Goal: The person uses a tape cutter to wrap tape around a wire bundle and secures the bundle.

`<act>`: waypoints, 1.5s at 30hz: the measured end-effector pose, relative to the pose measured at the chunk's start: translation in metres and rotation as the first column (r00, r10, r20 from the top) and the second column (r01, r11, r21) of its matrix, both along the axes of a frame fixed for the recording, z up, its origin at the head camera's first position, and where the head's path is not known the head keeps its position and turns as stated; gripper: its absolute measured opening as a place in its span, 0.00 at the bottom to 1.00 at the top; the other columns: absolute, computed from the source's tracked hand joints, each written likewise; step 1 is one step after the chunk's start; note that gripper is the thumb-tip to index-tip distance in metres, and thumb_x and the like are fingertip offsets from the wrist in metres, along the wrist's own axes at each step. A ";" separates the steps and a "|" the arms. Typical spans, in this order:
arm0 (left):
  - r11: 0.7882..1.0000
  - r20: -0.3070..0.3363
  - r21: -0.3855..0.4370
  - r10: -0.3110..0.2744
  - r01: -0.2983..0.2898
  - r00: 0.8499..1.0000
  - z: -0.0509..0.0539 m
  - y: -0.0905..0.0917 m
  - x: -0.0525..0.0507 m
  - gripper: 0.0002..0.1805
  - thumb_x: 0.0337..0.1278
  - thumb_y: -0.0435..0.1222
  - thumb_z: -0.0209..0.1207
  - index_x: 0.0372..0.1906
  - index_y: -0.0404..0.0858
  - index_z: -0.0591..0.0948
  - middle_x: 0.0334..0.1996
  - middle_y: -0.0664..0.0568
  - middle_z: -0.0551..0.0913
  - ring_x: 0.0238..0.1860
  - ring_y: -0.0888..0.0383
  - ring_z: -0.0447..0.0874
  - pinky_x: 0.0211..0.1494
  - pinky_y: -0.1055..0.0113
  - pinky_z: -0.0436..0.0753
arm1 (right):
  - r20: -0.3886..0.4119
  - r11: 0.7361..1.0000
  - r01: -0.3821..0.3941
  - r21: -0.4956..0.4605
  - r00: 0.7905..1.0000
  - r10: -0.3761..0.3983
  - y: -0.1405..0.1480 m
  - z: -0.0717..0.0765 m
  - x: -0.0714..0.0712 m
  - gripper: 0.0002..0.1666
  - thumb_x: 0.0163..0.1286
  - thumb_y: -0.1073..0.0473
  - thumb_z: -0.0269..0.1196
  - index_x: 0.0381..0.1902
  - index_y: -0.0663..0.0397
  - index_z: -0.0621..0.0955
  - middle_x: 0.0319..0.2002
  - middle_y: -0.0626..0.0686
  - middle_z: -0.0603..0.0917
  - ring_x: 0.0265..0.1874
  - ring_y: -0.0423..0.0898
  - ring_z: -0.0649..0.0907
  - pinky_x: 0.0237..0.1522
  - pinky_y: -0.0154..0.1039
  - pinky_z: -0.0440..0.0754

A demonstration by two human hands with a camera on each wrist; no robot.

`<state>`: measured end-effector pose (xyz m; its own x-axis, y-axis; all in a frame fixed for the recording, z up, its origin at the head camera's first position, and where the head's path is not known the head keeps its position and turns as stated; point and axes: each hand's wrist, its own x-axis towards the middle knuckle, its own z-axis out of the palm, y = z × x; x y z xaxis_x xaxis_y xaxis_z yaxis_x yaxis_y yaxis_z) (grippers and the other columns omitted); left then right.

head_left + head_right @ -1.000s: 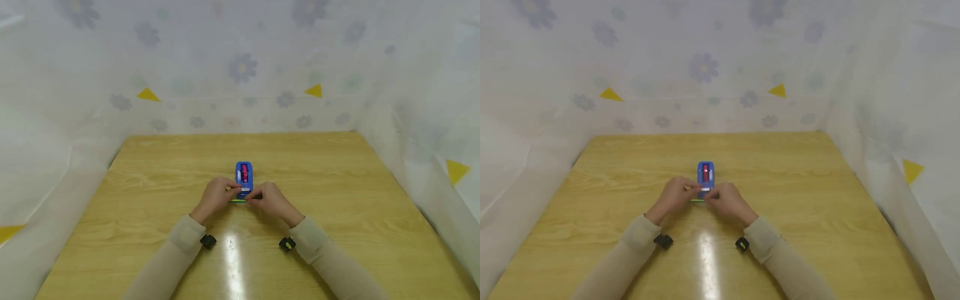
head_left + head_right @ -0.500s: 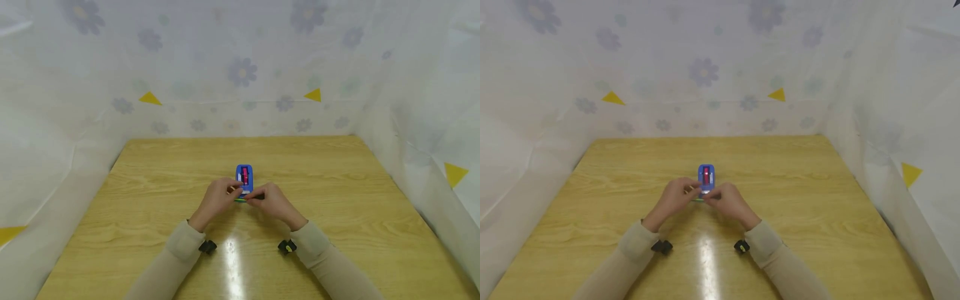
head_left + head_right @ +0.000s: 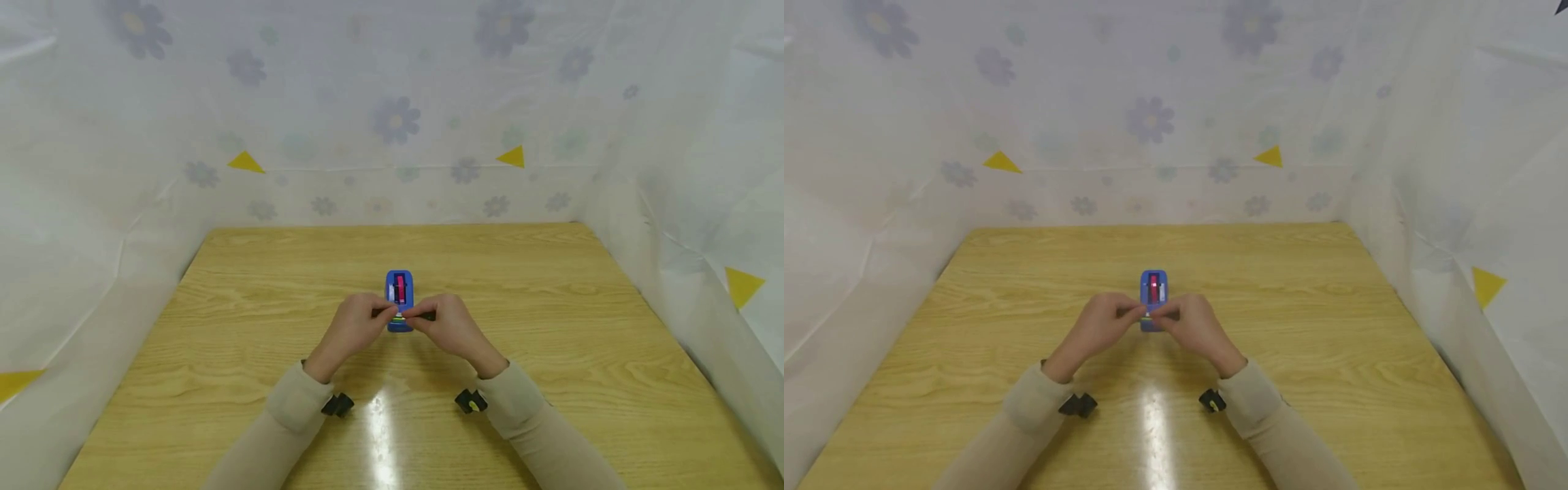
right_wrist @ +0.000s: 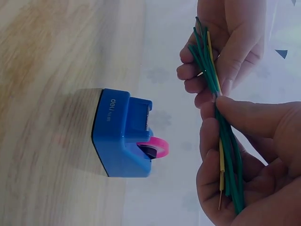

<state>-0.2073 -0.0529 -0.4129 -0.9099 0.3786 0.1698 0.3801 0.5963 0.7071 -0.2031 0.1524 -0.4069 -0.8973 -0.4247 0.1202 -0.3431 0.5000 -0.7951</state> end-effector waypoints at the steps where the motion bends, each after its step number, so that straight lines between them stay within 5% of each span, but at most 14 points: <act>1: 1.000 0.002 -0.003 -0.005 0.005 1.000 0.002 0.000 0.001 0.11 0.70 0.37 0.58 0.38 0.40 0.90 0.20 0.56 0.77 0.17 0.63 0.66 0.23 0.69 0.67 | 0.000 1.000 0.004 0.001 1.000 -0.004 0.000 0.001 0.001 0.08 0.67 0.66 0.67 0.42 0.58 0.89 0.39 0.51 0.88 0.34 0.45 0.86 0.32 0.37 0.83; 10: 0.999 -0.041 -0.043 -0.020 0.018 0.999 0.019 0.000 0.007 0.14 0.73 0.39 0.55 0.33 0.44 0.88 0.12 0.58 0.63 0.13 0.63 0.58 0.22 0.70 0.62 | -0.072 0.999 0.034 0.023 0.997 -0.032 0.001 0.015 0.005 0.08 0.67 0.64 0.67 0.41 0.52 0.90 0.37 0.48 0.88 0.24 0.42 0.83 0.25 0.37 0.79; 16: 0.998 -0.101 -0.059 -0.040 0.035 0.994 0.027 0.001 0.010 0.14 0.73 0.39 0.55 0.32 0.44 0.88 0.11 0.58 0.63 0.13 0.64 0.58 0.22 0.70 0.62 | -0.104 0.999 0.048 0.024 0.994 -0.045 0.002 0.028 0.011 0.08 0.67 0.65 0.67 0.41 0.52 0.90 0.37 0.47 0.88 0.31 0.42 0.85 0.30 0.37 0.82; 32: 0.994 -0.189 -0.101 -0.057 0.038 0.980 0.052 0.004 0.025 0.10 0.71 0.40 0.57 0.37 0.46 0.88 0.18 0.60 0.72 0.17 0.64 0.66 0.25 0.69 0.69 | -0.321 0.999 0.045 -0.020 0.946 -0.049 0.005 0.048 0.018 0.07 0.63 0.65 0.70 0.37 0.49 0.91 0.36 0.44 0.88 0.35 0.38 0.86 0.39 0.38 0.84; 38: 0.994 -0.247 -0.100 -0.058 0.034 0.967 0.060 0.006 0.029 0.08 0.68 0.41 0.61 0.41 0.45 0.89 0.28 0.62 0.81 0.24 0.67 0.73 0.31 0.69 0.75 | -0.352 0.998 0.036 -0.045 0.935 -0.049 0.006 0.056 0.021 0.07 0.62 0.66 0.71 0.37 0.50 0.90 0.36 0.45 0.88 0.36 0.39 0.86 0.39 0.40 0.84; 45: 0.998 -0.328 -0.062 -0.030 0.011 0.944 0.064 0.007 0.034 0.08 0.66 0.40 0.63 0.42 0.43 0.90 0.29 0.60 0.81 0.24 0.67 0.71 0.28 0.69 0.74 | -0.423 0.997 0.031 -0.068 0.904 -0.057 0.006 0.060 0.025 0.07 0.62 0.65 0.71 0.38 0.50 0.90 0.36 0.44 0.88 0.34 0.38 0.86 0.37 0.39 0.84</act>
